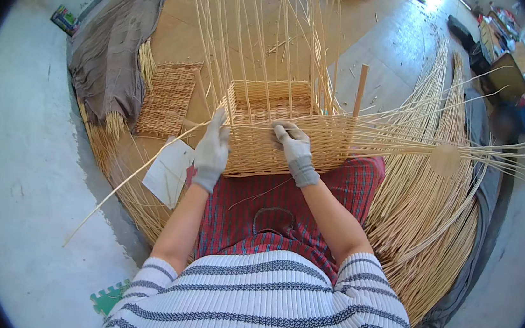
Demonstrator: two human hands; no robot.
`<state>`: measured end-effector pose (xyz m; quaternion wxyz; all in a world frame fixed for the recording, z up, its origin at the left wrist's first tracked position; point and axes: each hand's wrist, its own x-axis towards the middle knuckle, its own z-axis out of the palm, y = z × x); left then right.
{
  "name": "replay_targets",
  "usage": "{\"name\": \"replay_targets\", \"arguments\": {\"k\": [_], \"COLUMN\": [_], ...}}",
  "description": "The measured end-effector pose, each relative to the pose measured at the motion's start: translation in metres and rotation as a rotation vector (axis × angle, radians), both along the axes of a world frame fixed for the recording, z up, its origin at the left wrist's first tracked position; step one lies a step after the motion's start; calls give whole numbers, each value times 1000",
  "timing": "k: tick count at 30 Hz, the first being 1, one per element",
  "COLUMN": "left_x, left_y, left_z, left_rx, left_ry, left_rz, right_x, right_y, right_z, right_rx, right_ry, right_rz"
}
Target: The recorder is weaving a wicker basket, using a tape measure to check dimensions and shears to trim sticks.
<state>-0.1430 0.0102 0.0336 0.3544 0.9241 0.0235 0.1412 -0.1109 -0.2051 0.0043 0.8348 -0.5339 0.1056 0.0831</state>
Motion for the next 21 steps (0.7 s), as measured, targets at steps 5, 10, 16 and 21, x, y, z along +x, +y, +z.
{"name": "replay_targets", "arguments": {"k": [5,10,16,21], "left_x": [44,38,13,7], "left_y": [-7,-8,-63,-99], "left_z": [3,-7,9,17], "left_rx": [169,35,268,381], "left_ry": [539,457,-103,202], "left_rz": [48,84,-126,-280], "right_x": [56,86,30,77], "right_y": [44,44,-34,-42], "right_z": [42,50,-3,23], "right_rx": [-774,-727,-570,-775], "right_ry": [-783,-632,-484,-766], "right_rz": [-86,-42,-251,-158]}}
